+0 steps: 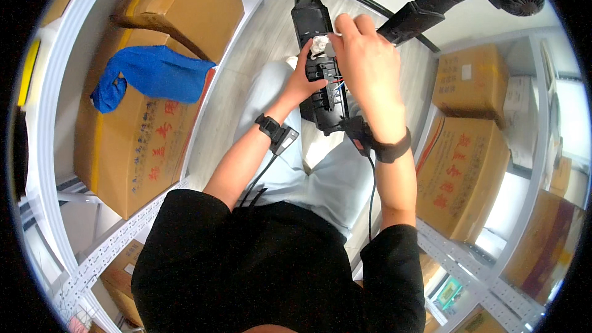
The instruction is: The person is repairing a standing fan. They use a screwdriver to remove screws from the fan's base and control panel, then open the casing to access the internal wiring.
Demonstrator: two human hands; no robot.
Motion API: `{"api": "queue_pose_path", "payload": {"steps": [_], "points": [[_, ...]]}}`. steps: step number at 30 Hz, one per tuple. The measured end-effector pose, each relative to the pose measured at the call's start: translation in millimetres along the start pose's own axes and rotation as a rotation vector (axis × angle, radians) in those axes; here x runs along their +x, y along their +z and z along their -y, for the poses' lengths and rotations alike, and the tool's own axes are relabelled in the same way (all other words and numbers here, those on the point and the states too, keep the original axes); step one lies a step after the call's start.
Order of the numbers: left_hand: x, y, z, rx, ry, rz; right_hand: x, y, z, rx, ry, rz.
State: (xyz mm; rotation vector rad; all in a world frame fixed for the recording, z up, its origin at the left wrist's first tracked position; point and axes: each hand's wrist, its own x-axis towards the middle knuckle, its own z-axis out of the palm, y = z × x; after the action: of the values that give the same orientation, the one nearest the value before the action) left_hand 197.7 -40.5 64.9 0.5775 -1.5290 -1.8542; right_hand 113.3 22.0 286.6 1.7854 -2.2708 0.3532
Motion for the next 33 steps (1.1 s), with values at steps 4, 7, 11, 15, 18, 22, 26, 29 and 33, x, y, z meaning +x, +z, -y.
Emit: {"api": "queue_pose_path", "payload": {"steps": [4, 7, 11, 15, 18, 22, 26, 29, 33], "points": [[-0.1, -1.2, 3.3, -0.006, 0.020, -0.014, 0.5, 4.9, -11.7, 0.202, -0.307, -0.170], [-1.1, -0.9, 0.9, 0.076, 0.015, -0.031, 0.8, 2.4, -3.7, 0.182, -0.073, -0.088], [-1.2, 0.6, -4.6, 0.033, -0.015, -0.020, 4.7, 5.1, -6.0, 0.244, 0.027, 0.012], [-0.7, -0.8, -1.4, 0.028, 0.017, -0.034, 1.6, 6.4, -5.8, 0.440, -0.157, -0.146], [-0.5, -1.2, 0.9, 0.046, 0.029, -0.037, 1.4, 2.8, -0.6, 0.376, -0.014, -0.088], [-0.1, -1.1, -0.6, 0.025, 0.020, -0.024, 4.8, 1.1, -4.4, 0.157, 0.133, 0.031], [-1.0, -1.4, -2.2, 0.013, -0.007, -0.023, 2.6, -1.0, -16.4, 0.371, -0.277, -0.049], [-1.2, -2.5, -0.5, 0.010, -0.002, -0.016, -2.3, -5.5, -1.7, 0.400, -0.119, -0.061], [-2.1, -0.4, -5.2, 0.042, -0.011, -0.014, 4.3, -3.0, 0.4, 0.136, 0.042, 0.019]]}}
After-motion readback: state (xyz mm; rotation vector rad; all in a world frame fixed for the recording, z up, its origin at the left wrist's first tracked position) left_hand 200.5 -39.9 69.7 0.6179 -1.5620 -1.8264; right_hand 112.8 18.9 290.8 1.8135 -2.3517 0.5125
